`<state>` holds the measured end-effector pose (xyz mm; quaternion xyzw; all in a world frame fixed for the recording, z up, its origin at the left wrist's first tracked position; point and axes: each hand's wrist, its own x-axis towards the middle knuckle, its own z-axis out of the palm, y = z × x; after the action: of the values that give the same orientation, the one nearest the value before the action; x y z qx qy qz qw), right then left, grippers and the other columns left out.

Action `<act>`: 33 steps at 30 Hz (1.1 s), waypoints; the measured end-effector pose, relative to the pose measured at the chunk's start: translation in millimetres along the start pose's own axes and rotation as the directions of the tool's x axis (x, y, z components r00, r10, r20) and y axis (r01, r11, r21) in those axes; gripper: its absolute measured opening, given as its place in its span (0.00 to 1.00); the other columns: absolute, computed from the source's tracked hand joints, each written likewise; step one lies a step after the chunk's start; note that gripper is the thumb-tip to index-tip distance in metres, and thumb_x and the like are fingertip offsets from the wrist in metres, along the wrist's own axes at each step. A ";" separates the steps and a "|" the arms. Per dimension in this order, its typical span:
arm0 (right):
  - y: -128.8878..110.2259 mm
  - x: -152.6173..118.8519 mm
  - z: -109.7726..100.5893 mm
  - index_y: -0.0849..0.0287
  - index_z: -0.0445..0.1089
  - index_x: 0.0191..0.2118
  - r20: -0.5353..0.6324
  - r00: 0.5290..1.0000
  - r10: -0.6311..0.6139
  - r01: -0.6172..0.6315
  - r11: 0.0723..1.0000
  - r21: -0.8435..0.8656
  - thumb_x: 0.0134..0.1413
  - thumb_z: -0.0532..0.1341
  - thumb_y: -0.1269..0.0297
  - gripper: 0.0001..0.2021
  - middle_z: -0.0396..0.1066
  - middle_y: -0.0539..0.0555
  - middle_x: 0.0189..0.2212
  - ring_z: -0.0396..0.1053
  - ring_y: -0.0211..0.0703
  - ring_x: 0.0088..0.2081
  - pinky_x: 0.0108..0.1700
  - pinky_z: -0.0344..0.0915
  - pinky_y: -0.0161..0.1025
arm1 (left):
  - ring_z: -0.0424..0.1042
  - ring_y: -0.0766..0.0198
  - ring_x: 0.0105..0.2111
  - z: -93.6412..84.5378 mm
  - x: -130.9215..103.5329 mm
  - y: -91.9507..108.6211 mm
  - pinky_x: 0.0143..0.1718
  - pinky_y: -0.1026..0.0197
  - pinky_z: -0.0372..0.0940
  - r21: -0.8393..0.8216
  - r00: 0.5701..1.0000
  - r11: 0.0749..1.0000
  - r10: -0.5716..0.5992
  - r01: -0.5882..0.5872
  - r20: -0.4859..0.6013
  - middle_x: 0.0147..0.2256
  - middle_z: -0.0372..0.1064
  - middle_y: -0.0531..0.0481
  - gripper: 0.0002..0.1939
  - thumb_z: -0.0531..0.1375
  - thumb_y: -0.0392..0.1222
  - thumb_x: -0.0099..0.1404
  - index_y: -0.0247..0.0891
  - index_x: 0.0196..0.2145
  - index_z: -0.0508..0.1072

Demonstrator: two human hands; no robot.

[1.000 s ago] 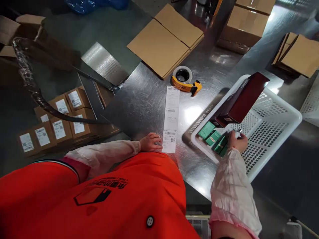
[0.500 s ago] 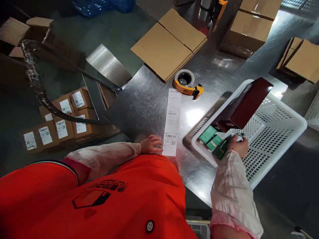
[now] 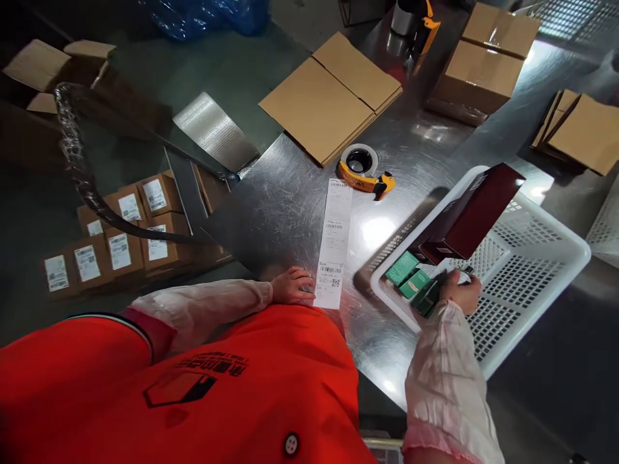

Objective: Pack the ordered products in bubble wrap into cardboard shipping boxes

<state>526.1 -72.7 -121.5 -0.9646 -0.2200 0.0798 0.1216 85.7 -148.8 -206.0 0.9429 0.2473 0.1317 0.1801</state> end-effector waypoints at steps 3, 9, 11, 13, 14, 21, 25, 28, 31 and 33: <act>-1.0 1.3 -1.2 0.66 0.66 0.60 -0.011 1.000 0.021 -0.020 0.999 0.043 0.54 0.62 0.60 0.28 0.71 0.67 0.52 0.68 0.60 0.54 0.55 0.60 0.48 | 0.63 0.55 0.48 0.1 0.4 -0.4 0.52 0.50 0.52 0.010 1.000 1.000 0.009 -0.009 -0.007 0.46 0.73 0.50 0.09 0.60 0.50 0.67 0.56 0.43 0.78; 1.3 5.5 -3.5 0.67 0.69 0.54 -0.027 0.999 0.035 -0.030 0.986 0.166 0.54 0.59 0.64 0.22 0.70 0.67 0.51 0.67 0.59 0.54 0.57 0.59 0.49 | 0.64 0.55 0.48 -1.4 1.9 0.1 0.52 0.51 0.52 0.011 1.000 1.000 0.004 -0.004 -0.008 0.45 0.73 0.50 0.09 0.60 0.51 0.67 0.56 0.42 0.79; 3.1 8.4 -2.6 0.66 0.70 0.49 -0.027 0.999 0.017 -0.010 0.975 0.220 0.54 0.60 0.66 0.17 0.71 0.66 0.47 0.68 0.58 0.52 0.57 0.60 0.49 | 0.64 0.55 0.48 -2.2 2.4 0.6 0.52 0.50 0.53 0.005 1.000 1.000 -0.011 0.011 0.023 0.45 0.73 0.49 0.10 0.60 0.51 0.67 0.57 0.43 0.79; 4.4 12.0 -1.2 0.65 0.70 0.46 -0.030 1.000 0.002 0.006 0.959 0.282 0.53 0.59 0.68 0.14 0.71 0.63 0.43 0.68 0.56 0.50 0.56 0.61 0.48 | 0.64 0.55 0.48 -3.2 2.8 1.1 0.51 0.51 0.53 -0.002 0.998 1.000 -0.026 0.027 0.055 0.45 0.73 0.49 0.10 0.60 0.52 0.67 0.57 0.43 0.79; 4.7 14.0 -0.6 0.65 0.69 0.46 -0.038 0.999 0.002 0.009 0.950 0.313 0.52 0.59 0.70 0.14 0.71 0.61 0.42 0.68 0.55 0.49 0.56 0.61 0.48 | 0.64 0.56 0.48 -3.8 3.0 1.2 0.51 0.51 0.54 -0.004 0.998 1.000 -0.029 0.030 0.064 0.45 0.73 0.48 0.10 0.60 0.51 0.67 0.57 0.43 0.79; 0.9 20.2 -8.2 0.71 0.59 0.56 -0.182 0.981 0.060 0.024 0.905 0.426 0.54 0.52 0.78 0.22 0.62 0.68 0.53 0.63 0.52 0.58 0.62 0.56 0.45 | 0.64 0.55 0.47 -3.9 3.2 0.4 0.50 0.50 0.54 -0.001 1.000 1.000 -0.004 0.004 0.014 0.45 0.74 0.49 0.09 0.60 0.52 0.67 0.57 0.43 0.79; -1.6 11.7 -17.9 0.63 0.58 0.54 -0.212 0.964 0.158 0.004 0.793 0.610 0.56 0.49 0.76 0.20 0.64 0.64 0.49 0.67 0.48 0.52 0.55 0.65 0.44 | 0.65 0.55 0.47 -1.3 2.4 -0.2 0.51 0.50 0.53 -0.009 0.999 1.000 -0.022 0.023 0.047 0.45 0.74 0.49 0.10 0.60 0.51 0.67 0.57 0.43 0.79; -0.7 -3.3 -24.6 0.52 0.56 0.44 -0.145 0.974 0.176 0.000 0.639 0.770 0.51 0.55 0.70 0.13 0.64 0.52 0.36 0.69 0.45 0.34 0.36 0.70 0.46 | 0.65 0.55 0.48 0.0 1.6 -0.5 0.51 0.50 0.53 -0.018 0.999 0.999 -0.032 0.033 0.043 0.45 0.74 0.49 0.09 0.59 0.50 0.67 0.57 0.43 0.79; 2.4 -26.5 -32.2 0.50 0.52 0.31 -0.200 0.974 0.109 0.092 0.616 0.782 0.44 0.59 0.62 0.12 0.58 0.45 0.25 0.57 0.38 0.20 0.23 0.63 0.41 | 0.65 0.55 0.48 -0.1 1.3 -0.9 0.51 0.50 0.54 -0.023 0.999 0.999 -0.023 0.024 0.044 0.46 0.74 0.49 0.10 0.60 0.48 0.67 0.57 0.43 0.79; 4.1 -45.1 -38.9 0.50 0.51 0.26 -0.233 0.971 0.057 0.150 0.615 0.774 0.42 0.60 0.55 0.14 0.54 0.44 0.20 0.52 0.36 0.17 0.18 0.57 0.40 | 0.65 0.54 0.48 -0.7 1.4 -1.1 0.51 0.50 0.54 -0.024 0.999 1.000 -0.019 0.020 0.050 0.46 0.74 0.49 0.10 0.60 0.48 0.67 0.57 0.44 0.79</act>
<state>495.6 -104.1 -80.8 -0.8096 -0.1717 0.0503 0.5590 86.1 -147.0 -205.6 0.9412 0.2503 0.1095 0.1989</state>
